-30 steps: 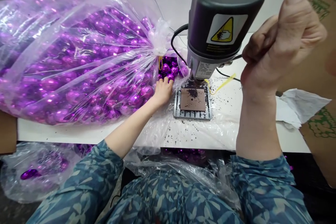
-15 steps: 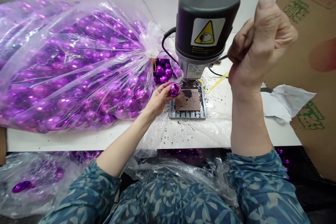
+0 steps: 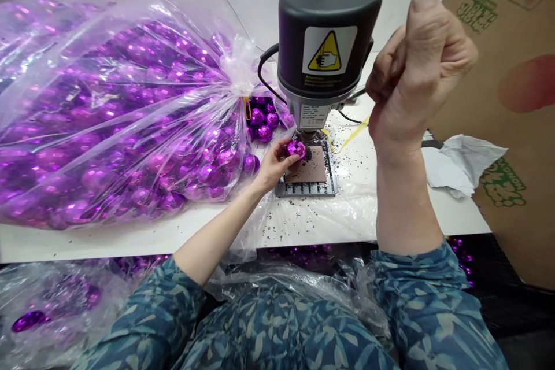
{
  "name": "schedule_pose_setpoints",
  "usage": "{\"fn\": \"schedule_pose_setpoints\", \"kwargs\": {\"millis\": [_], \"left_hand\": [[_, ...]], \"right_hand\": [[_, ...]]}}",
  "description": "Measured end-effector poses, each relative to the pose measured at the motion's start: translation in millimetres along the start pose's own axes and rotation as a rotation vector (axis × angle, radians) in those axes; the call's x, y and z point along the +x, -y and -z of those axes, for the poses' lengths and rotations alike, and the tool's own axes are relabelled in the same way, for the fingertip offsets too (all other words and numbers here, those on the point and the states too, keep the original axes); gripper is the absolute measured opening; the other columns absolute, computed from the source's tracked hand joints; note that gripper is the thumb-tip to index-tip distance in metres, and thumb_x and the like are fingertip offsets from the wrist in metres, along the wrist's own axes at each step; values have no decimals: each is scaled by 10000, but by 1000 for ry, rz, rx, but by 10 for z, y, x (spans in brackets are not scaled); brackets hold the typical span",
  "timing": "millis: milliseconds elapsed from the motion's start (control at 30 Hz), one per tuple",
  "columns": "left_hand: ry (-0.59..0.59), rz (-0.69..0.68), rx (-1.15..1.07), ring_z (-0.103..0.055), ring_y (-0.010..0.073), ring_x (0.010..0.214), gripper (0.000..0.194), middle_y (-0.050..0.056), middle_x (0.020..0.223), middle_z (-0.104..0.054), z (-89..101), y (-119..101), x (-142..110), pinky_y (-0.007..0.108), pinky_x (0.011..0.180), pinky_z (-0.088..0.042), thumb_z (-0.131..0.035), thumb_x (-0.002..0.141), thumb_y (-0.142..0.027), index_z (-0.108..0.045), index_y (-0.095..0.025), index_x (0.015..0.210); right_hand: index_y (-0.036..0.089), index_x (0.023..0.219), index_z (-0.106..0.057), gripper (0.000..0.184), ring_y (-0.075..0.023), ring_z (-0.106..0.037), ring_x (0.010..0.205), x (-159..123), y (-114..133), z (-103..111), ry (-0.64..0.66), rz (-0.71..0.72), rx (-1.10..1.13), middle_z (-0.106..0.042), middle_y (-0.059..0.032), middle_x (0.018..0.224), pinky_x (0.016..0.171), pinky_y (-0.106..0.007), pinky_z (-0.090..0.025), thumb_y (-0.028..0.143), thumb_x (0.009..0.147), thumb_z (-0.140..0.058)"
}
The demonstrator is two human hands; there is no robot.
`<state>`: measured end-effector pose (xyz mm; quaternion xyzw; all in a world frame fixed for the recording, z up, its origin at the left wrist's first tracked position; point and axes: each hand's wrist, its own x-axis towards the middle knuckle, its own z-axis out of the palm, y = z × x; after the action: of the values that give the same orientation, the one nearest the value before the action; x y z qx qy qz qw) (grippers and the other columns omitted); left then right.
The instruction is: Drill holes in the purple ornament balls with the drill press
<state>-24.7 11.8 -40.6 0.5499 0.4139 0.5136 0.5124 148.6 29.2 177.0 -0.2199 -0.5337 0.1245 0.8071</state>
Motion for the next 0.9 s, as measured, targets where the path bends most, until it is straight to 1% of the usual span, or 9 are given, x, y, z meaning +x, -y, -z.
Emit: {"fn": "schedule_pose_setpoints", "kwargs": {"millis": [133,267,333,433,633,767,900], "left_hand": [[41,-43,63,-721,313,1235,646,131,1334,-732,-29,61,17,584,1124,-558,-903,799,-424,-629,-243,1354],[80,-81,127,-700,326,1292,633,147,1401,-700,-81,60,-30,591,1158,-544,-893,809,-352,-608,-235,1362],[99,-95,154,-691,321,1312,600,141,1417,-693,-121,43,-80,582,1178,-537,-865,825,-288,-603,-237,1362],[93,-114,194,-685,310,1318,597,135,1409,-694,-183,13,-157,564,1204,-522,-841,817,-228,-599,-227,1363],[51,-80,160,-710,281,1240,545,121,1333,-727,-260,13,-204,519,1144,-560,-851,841,-320,-603,-227,1318],[16,-91,154,-716,278,1216,541,120,1304,-738,-276,35,-198,485,1116,-566,-863,831,-320,-605,-217,1295],[-10,-111,195,-724,278,1174,543,115,1254,-753,-274,37,-200,472,1083,-572,-883,814,-326,-614,-208,1271]], "right_hand": [[260,555,-242,684,-43,-160,332,2,-20,15,15,39,98,-249,93,419,350,-335,-135,789,775,-617],[255,532,-323,626,-51,-224,347,-11,50,33,15,-22,72,-312,87,418,393,-319,-211,751,746,-639],[247,530,-343,607,-48,-243,353,-19,82,37,22,-44,67,-325,83,424,406,-312,-218,736,726,-645],[242,535,-326,611,-45,-226,351,-28,87,36,23,-42,76,-304,86,432,398,-314,-201,726,731,-643],[242,541,-314,633,-41,-230,344,-33,65,29,14,-47,95,-309,91,426,393,-301,-184,749,727,-643],[248,549,-303,640,-34,-232,351,-21,72,25,18,-54,80,-311,93,429,402,-290,-206,771,730,-624],[258,543,-236,698,-32,-201,346,-20,71,14,3,-35,58,-240,99,417,395,-308,-172,825,712,-605]]}}
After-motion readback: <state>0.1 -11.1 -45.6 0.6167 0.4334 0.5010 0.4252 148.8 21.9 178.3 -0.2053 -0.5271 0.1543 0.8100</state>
